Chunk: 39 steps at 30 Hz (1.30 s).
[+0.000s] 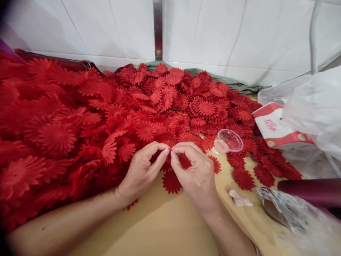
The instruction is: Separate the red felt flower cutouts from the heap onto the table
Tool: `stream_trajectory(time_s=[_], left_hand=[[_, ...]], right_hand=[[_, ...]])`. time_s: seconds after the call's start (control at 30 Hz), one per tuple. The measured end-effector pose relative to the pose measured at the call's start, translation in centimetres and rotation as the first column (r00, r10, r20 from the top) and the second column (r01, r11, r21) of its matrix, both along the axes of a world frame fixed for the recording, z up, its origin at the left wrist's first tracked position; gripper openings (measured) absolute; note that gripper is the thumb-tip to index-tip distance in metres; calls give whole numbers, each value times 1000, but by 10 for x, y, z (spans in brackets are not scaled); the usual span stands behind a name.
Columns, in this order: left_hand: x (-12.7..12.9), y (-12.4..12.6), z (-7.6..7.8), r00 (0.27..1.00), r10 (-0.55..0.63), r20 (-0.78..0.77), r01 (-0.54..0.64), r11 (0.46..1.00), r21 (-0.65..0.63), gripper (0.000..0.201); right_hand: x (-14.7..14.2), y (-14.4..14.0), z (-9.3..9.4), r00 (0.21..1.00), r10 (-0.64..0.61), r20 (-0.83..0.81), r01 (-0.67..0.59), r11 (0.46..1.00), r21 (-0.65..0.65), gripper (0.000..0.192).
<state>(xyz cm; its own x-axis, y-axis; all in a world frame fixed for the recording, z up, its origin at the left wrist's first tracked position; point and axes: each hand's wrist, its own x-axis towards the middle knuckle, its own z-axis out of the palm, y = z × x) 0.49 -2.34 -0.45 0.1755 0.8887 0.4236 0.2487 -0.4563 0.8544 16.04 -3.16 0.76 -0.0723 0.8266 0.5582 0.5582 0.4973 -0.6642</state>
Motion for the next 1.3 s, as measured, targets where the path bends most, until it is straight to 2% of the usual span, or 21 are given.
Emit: stream_trajectory(time_s=[0.13, 0.23, 0.4, 0.5, 0.57, 0.77, 0.93, 1.0, 1.1, 1.17, 1.3], left_hand=[[0, 0, 2, 1000, -10, 20, 10, 1000, -25, 13], [0, 1, 3, 999, -11, 39, 13, 998, -65, 13], [2, 3, 0, 986, 31, 162, 1, 981, -194, 12], [2, 4, -2, 970, 56, 235, 4, 968, -250, 11], [2, 4, -2, 960, 90, 266, -18, 965, -262, 11], [-1, 6, 1, 934, 193, 301, -100, 949, -299, 12], [-3, 9, -11, 872, 329, 362, -197, 914, -355, 11], [-3, 11, -16, 848, 347, 400, -198, 908, -369, 10], [-2, 12, -21, 836, 338, 432, -172, 909, -379, 10], [-2, 12, -20, 835, 343, 430, -172, 906, -387, 10], [-1, 11, -16, 840, 349, 417, -182, 903, -389, 9]], right_hand=[[3, 5, -7, 978, 15, -208, -44, 990, -136, 10], [5, 10, -11, 916, 9, -402, -123, 958, -258, 8], [-1, 11, -9, 709, -107, -696, -239, 893, -381, 6], [-6, 11, -6, 602, -174, -780, -294, 859, -419, 11], [-6, 12, -6, 561, -206, -802, -307, 848, -433, 13], [7, 20, -13, 563, -210, -799, -234, 887, -398, 16], [16, 24, -20, 597, -193, -779, -206, 901, -381, 19], [19, 26, -23, 606, -215, -766, -182, 900, -396, 21], [21, 27, -23, 557, -274, -784, -159, 892, -424, 24], [21, 27, -22, 550, -259, -794, -159, 900, -405, 22], [17, 26, -22, 652, -189, -735, -177, 904, -389, 28]])
